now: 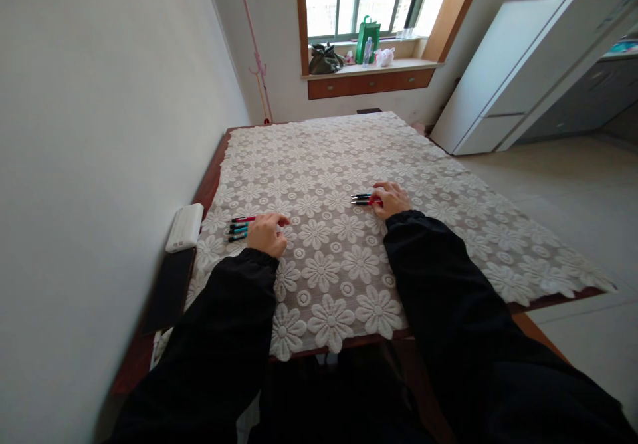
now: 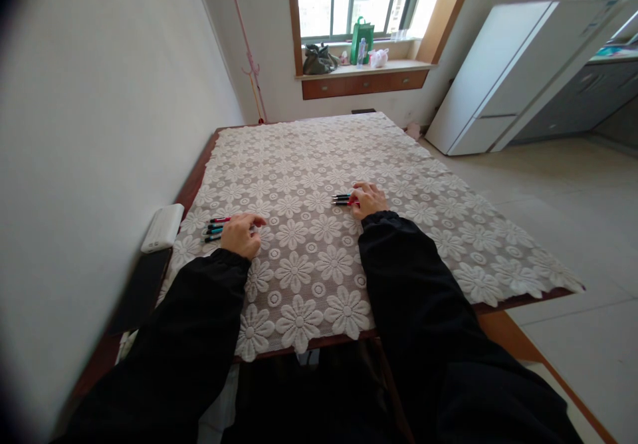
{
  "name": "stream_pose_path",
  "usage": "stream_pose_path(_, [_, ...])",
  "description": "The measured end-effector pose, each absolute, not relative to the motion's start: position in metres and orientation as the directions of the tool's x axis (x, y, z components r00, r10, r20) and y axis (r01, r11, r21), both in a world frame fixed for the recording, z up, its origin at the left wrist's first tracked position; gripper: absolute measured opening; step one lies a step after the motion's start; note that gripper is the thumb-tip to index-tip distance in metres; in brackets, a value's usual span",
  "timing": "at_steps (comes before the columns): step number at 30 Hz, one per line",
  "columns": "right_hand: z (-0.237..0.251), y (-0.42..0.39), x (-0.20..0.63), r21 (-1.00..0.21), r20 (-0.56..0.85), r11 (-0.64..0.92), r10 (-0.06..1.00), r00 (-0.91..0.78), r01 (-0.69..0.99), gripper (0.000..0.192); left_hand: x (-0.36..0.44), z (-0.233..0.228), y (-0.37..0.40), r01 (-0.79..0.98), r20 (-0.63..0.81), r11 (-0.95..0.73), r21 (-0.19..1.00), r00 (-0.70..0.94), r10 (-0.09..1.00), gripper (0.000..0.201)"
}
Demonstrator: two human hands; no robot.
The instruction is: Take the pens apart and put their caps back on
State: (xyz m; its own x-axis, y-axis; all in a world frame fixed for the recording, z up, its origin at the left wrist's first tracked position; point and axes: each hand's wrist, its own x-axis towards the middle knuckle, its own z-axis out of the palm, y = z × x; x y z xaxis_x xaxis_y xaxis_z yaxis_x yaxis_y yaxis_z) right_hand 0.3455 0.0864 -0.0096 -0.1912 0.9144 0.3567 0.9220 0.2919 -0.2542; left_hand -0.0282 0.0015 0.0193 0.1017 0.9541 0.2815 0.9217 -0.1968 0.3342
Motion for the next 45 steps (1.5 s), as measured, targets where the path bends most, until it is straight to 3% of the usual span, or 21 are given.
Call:
stream_pose_path(11, [-0.008,0.085,0.345,-0.252,0.332,0.304,0.919,-0.213,0.919,0.015,-0.032,0.016,0.004,0.955,0.204,-0.122,0.271,0.067,0.977,0.036])
stream_pose_path(19, [-0.01,0.085,0.335,-0.253,0.37,0.466,0.856,-0.361,0.848,0.016,-0.04,0.018,0.007,0.973,0.225,-0.07,0.219,0.02,0.974,0.03])
stream_pose_path(24, [-0.01,0.083,0.332,-0.272,0.35,0.475,0.859,-0.374,0.837,0.012,-0.041,0.019,0.008,0.975,0.208,-0.08,0.206,0.036,0.977,0.024])
stream_pose_path(27, [-0.008,0.082,0.329,-0.289,0.398,0.491,0.842,-0.364,0.821,0.01,-0.042,0.019,0.007,0.976,0.197,-0.073,0.204,0.032,0.98,0.024])
stream_pose_path(32, [0.001,0.076,0.321,-0.333,0.592,0.566,0.748,-0.3,0.754,0.017,-0.044,0.018,0.008,0.978,0.207,-0.093,0.186,0.053,0.977,0.023])
stream_pose_path(35, [0.006,0.069,0.316,-0.352,0.634,0.574,0.727,-0.263,0.739,0.019,-0.041,0.023,0.008,0.934,0.225,-0.198,0.298,0.133,0.965,0.023])
stream_pose_path(38, [0.009,0.063,0.31,-0.391,0.631,0.572,0.737,-0.242,0.721,0.023,-0.032,0.035,0.002,0.74,0.353,-0.394,0.545,0.224,0.909,0.025])
stream_pose_path(41, [0.008,0.06,0.306,-0.431,0.574,0.577,0.768,-0.282,0.694,0.024,-0.023,0.046,-0.006,0.419,0.514,-0.521,0.744,0.141,0.846,0.022])
stream_pose_path(45, [0.007,0.056,0.301,-0.459,0.511,0.612,0.775,-0.372,0.644,0.024,-0.018,0.041,-0.005,0.088,0.455,-0.454,0.887,0.017,0.891,0.033])
